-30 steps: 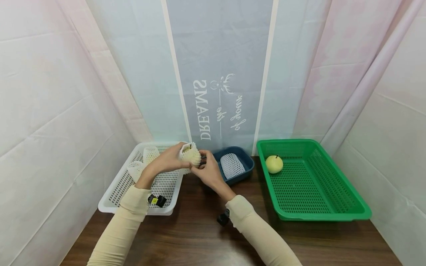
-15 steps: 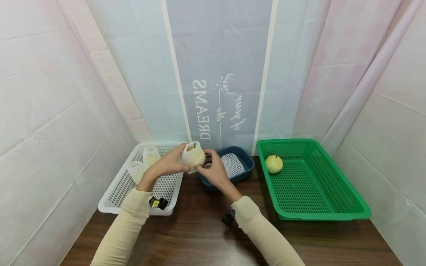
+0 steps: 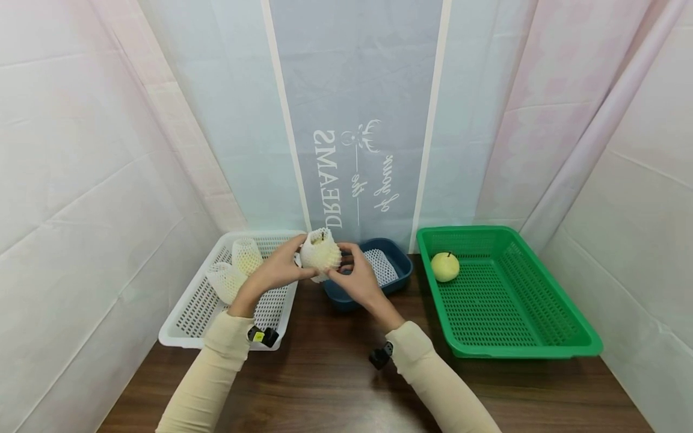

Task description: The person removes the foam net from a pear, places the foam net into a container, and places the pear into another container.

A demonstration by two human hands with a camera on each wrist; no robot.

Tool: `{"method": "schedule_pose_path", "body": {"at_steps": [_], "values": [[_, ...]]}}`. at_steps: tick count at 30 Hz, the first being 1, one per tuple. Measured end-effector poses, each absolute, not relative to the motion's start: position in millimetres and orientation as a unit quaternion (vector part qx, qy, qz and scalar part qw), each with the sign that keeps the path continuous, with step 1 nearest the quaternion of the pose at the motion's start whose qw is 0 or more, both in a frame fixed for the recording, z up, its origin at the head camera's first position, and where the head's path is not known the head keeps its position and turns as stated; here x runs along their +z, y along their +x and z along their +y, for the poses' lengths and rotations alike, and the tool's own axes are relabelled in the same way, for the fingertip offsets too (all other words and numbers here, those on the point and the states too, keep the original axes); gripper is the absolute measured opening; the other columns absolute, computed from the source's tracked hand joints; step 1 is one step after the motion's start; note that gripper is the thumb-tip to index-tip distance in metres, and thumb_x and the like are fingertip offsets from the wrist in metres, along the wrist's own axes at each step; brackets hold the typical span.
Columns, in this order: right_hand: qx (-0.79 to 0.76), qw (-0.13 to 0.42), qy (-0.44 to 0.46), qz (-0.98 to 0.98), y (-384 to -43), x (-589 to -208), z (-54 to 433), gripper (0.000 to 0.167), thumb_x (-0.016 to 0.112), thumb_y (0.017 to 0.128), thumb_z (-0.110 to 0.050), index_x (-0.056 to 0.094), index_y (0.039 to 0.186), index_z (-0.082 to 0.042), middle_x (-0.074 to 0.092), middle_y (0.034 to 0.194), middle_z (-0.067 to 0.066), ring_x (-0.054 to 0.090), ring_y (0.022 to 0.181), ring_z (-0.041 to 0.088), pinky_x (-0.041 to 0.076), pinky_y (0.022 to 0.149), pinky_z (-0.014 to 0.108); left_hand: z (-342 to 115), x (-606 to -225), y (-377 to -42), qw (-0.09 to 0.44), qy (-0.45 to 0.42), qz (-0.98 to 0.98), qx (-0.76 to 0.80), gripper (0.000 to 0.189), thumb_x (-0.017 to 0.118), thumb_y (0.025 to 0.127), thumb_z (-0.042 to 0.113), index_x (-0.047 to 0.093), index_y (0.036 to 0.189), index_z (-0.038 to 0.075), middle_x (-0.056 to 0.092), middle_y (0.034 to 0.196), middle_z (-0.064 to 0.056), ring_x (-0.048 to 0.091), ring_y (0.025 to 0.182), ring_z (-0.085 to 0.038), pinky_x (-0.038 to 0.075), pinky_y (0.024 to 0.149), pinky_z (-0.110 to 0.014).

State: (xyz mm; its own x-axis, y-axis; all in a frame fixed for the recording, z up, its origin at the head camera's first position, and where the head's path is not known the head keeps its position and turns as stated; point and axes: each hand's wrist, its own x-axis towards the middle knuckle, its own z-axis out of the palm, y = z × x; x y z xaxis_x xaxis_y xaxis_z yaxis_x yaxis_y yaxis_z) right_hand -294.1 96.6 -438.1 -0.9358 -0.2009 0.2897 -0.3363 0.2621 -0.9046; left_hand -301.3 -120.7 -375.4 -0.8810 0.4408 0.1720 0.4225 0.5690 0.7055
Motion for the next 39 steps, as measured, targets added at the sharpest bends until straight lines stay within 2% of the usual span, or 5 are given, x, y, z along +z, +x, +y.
{"method": "schedule_pose_path", "body": {"at_steps": [16,23,27,32,39], "values": [[0.598,0.059,0.178,-0.779,-286,-437,112,0.063,0.079,0.098,-0.018,0.048,0.151,-0.008,0.053,0.148,0.017,0.060,0.126,0.035,0.053,0.104,0.056,-111,-383,-296,-0.033,0.265,0.874,0.406,0.071,0.088,0.088,0.017,0.056,0.150,0.008,0.063,0.143,-0.014,0.062,0.124,-0.032,0.053,0.105,-0.059],[0.597,0.064,0.181,-0.779,-280,-437,122,0.064,0.079,0.098,-0.021,0.047,0.152,-0.008,0.052,0.148,0.017,0.059,0.126,0.037,0.053,0.106,0.056,-104,-390,-290,-0.031,0.266,0.853,0.448,0.073,0.088,0.088,0.014,0.053,0.152,0.008,0.060,0.144,-0.013,0.064,0.124,-0.029,0.059,0.100,-0.047],[0.593,0.070,0.186,-0.780,-278,-437,127,0.065,0.080,0.097,-0.021,0.048,0.152,-0.008,0.053,0.148,0.016,0.060,0.126,0.037,0.053,0.105,0.059,-100,-393,-287,-0.021,0.264,0.842,0.470,0.076,0.087,0.089,0.013,0.049,0.155,0.007,0.057,0.147,-0.014,0.065,0.124,-0.032,0.060,0.097,-0.051],[0.579,0.080,0.193,-0.788,-275,-438,133,0.064,0.081,0.097,-0.021,0.049,0.151,-0.010,0.055,0.145,0.015,0.063,0.122,0.032,0.057,0.101,0.047,-98,-398,-286,-0.024,0.265,0.836,0.480,0.076,0.087,0.090,0.015,0.049,0.155,0.008,0.057,0.146,-0.014,0.066,0.122,-0.032,0.059,0.098,-0.057],[0.571,0.079,0.195,-0.793,-271,-438,139,0.063,0.081,0.097,-0.023,0.050,0.150,-0.012,0.057,0.143,0.015,0.065,0.118,0.031,0.060,0.094,0.034,-94,-401,-283,-0.032,0.271,0.833,0.481,0.073,0.087,0.090,0.018,0.052,0.154,0.009,0.058,0.146,-0.013,0.064,0.126,-0.031,0.058,0.102,-0.051]]}}
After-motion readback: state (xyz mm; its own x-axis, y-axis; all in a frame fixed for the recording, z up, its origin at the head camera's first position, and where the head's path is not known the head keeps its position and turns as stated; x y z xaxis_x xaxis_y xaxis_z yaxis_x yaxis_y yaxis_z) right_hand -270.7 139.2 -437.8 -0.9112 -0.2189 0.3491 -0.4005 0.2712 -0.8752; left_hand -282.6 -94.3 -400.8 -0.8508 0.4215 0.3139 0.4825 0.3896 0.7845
